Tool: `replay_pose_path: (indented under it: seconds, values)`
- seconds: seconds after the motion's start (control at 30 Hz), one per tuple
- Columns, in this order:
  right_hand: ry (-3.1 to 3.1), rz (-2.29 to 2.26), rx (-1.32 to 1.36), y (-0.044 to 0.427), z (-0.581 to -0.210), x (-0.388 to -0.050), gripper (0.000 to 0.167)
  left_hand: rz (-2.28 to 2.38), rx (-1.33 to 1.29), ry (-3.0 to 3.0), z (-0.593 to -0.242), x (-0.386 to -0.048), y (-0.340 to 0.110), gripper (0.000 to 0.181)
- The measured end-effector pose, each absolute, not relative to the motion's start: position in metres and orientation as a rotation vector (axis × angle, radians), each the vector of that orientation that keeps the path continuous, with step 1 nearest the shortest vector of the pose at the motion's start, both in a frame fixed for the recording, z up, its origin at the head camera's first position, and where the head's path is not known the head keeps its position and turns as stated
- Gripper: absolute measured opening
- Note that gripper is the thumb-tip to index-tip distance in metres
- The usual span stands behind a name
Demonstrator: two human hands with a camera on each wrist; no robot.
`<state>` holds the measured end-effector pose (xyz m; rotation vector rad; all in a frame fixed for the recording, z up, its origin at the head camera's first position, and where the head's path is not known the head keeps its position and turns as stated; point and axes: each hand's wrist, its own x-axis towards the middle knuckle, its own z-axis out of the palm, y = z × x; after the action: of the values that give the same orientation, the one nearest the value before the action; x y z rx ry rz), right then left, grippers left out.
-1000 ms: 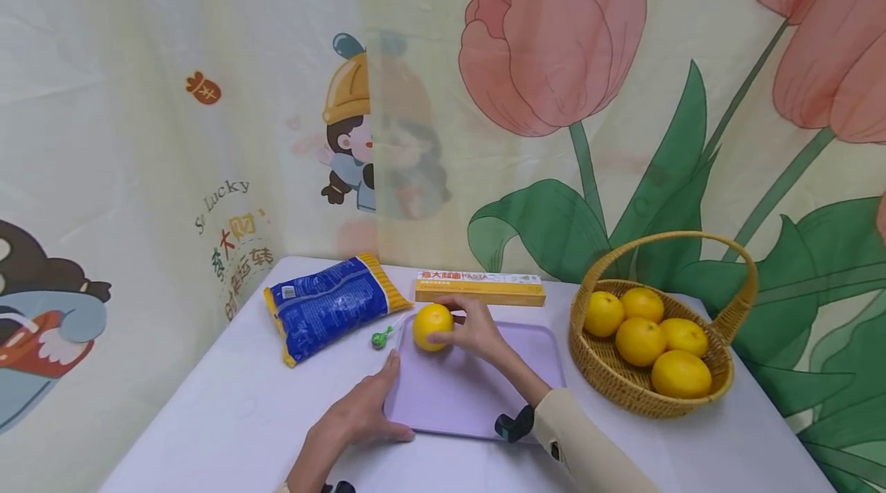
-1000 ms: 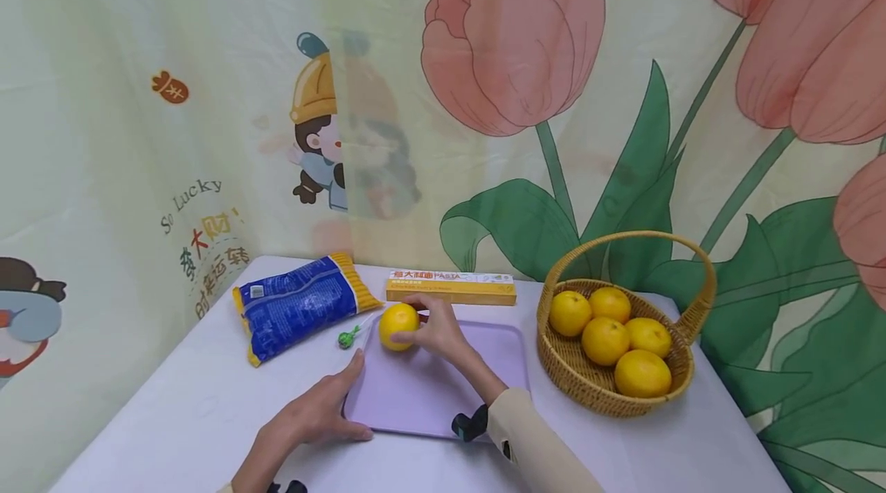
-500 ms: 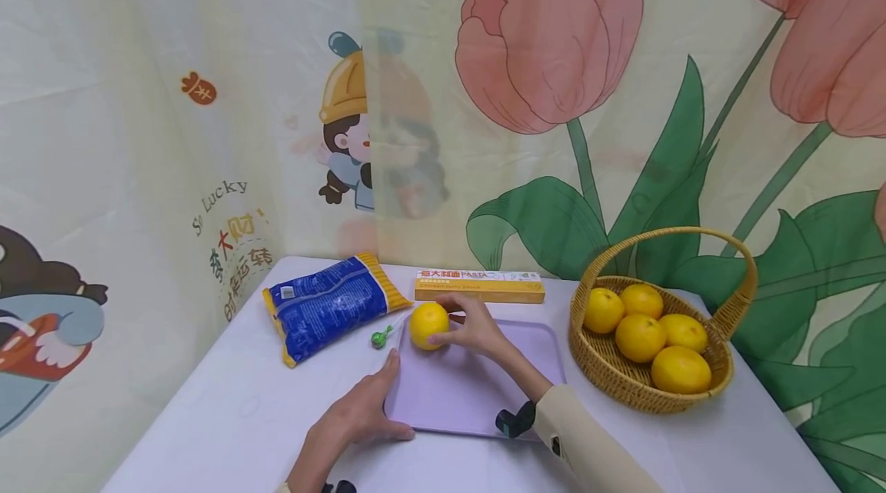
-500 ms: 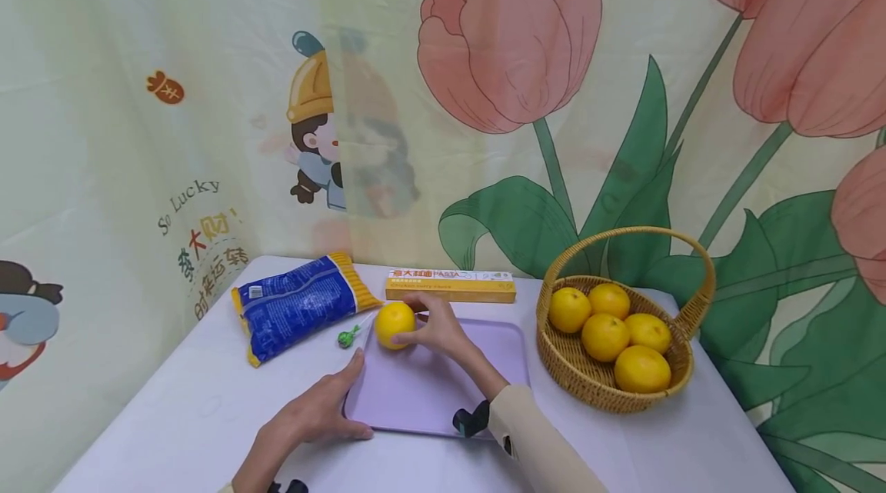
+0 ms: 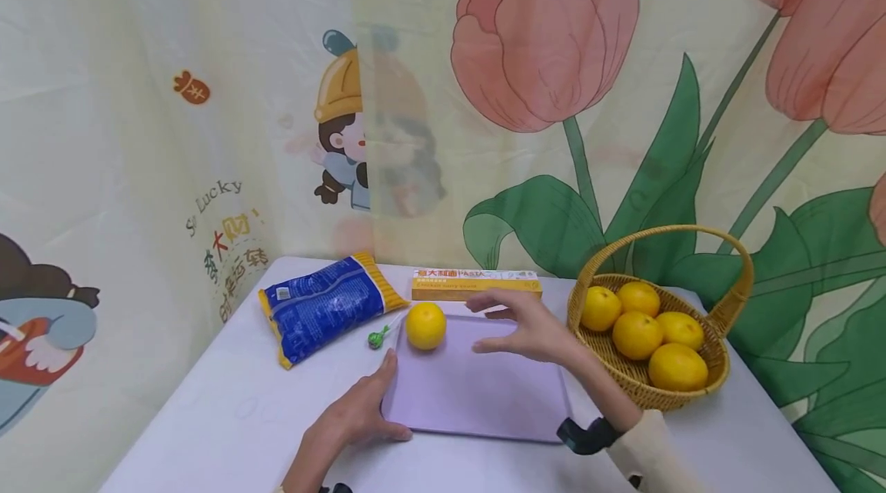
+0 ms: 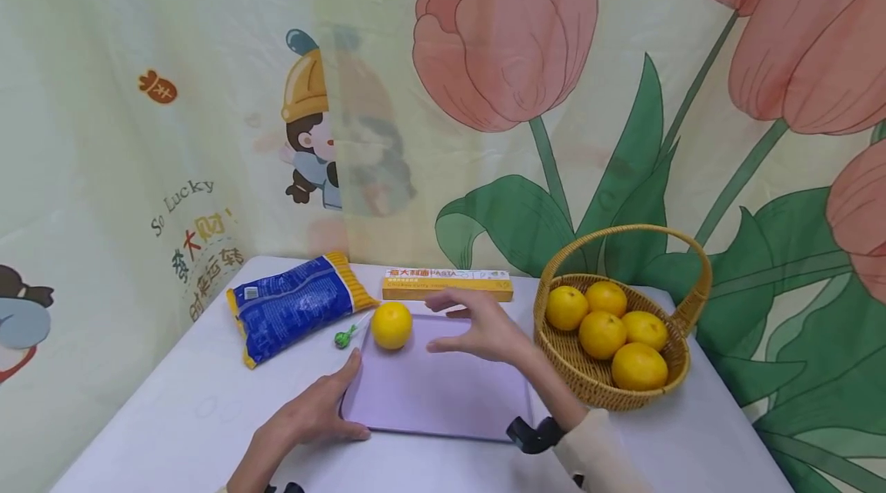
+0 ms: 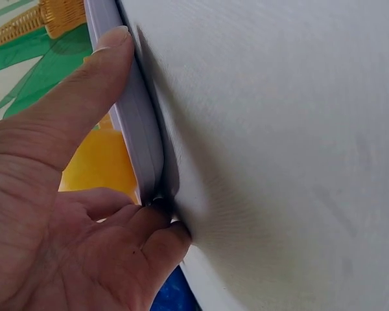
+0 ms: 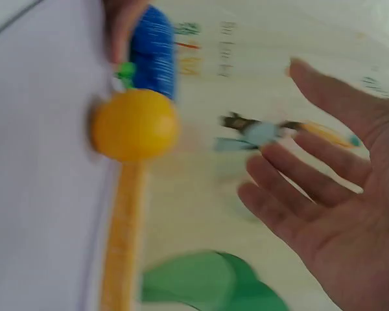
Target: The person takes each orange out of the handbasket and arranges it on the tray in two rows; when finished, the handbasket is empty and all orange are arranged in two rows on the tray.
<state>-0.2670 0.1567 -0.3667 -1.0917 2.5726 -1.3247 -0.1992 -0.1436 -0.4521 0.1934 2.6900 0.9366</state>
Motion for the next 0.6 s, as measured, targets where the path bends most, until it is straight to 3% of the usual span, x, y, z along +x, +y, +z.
replay_pose_path:
  seconds: [0.17, 0.33, 0.6]
  values:
    - [2.495, -1.264, -1.285, 0.232, -0.320, -0.240, 0.043, 0.958, 0.207, 2.678, -0.453, -0.200, -0.145, 0.130]
    - [2.469, -1.333, -1.321, 0.301, -0.302, -0.244, 0.040, 0.972, 0.202, 2.674, -0.452, -0.201, -0.145, 0.131]
    - [2.859, -1.378, -0.823, 0.341, -0.332, -0.288, 0.036, 0.979, 0.203, 2.665, -0.452, -0.201, -0.144, 0.130]
